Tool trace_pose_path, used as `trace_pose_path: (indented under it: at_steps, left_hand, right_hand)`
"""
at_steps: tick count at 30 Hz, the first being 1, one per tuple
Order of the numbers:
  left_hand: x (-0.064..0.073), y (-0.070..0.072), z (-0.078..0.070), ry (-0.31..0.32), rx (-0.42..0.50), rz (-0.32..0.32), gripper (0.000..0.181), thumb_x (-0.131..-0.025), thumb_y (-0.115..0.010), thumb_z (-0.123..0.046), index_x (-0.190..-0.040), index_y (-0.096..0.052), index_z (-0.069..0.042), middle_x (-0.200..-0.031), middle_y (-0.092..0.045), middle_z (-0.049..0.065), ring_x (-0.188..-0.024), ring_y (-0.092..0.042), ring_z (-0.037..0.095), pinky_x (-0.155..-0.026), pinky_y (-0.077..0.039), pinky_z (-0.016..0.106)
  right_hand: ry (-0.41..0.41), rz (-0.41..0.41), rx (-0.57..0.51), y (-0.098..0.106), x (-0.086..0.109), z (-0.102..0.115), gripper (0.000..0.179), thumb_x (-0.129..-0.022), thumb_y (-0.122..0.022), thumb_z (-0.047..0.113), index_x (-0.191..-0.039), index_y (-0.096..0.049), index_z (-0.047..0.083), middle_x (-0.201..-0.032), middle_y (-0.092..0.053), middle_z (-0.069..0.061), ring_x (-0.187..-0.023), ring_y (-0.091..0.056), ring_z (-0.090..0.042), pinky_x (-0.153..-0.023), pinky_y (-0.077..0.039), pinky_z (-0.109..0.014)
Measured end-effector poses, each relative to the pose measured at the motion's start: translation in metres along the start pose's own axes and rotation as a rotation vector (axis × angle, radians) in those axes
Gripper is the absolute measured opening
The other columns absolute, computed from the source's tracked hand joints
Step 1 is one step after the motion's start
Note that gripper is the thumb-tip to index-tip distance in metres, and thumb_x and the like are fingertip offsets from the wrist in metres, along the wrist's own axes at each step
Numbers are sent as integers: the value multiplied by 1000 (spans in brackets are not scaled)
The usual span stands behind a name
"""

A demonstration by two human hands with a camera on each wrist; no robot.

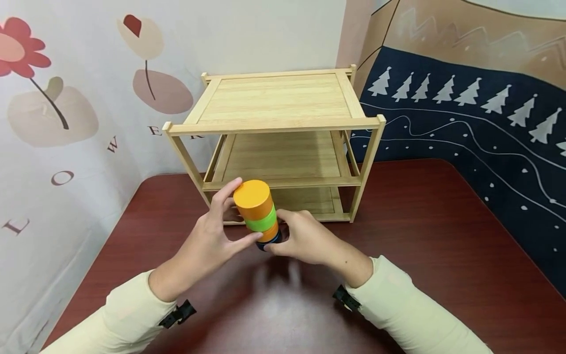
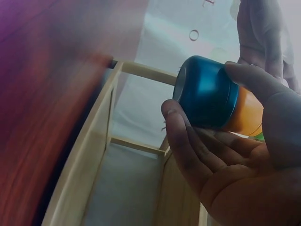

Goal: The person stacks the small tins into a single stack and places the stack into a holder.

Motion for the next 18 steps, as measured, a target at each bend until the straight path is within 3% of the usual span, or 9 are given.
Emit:
trace_pose_path:
  at_steps: [12, 18]
  left_hand:
    - [-12, 15, -14, -69, -42, -13, 103, -77, -88, -19, -154, -20, -13, -122, -65, 11, -100, -71, 18, -86, -57, 27]
    - [-18, 23, -21, -97, -66, -27, 101, -77, -88, -20, -152, -21, -12, -118, -67, 12, -94, -72, 18, -84, -58, 27]
  right_hand:
    - [49, -47, 83, 19, 2, 15, 44, -79, -85, 30, -115, -65, 15, -90, -70, 7, -74, -64, -12, -66, -54, -25]
    - [37, -45, 70, 27, 1, 22, 43, -79, -85, 30, -114, -65, 16, -87, -70, 7, -75, -68, -16, -66, -56, -25]
Point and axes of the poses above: each hand's wrist, its own x-axis away from the middle knuckle, its own y-axis out of the back of the hand, z = x × y, the point moved 6 cm from there along -x, towards the middle knuckle
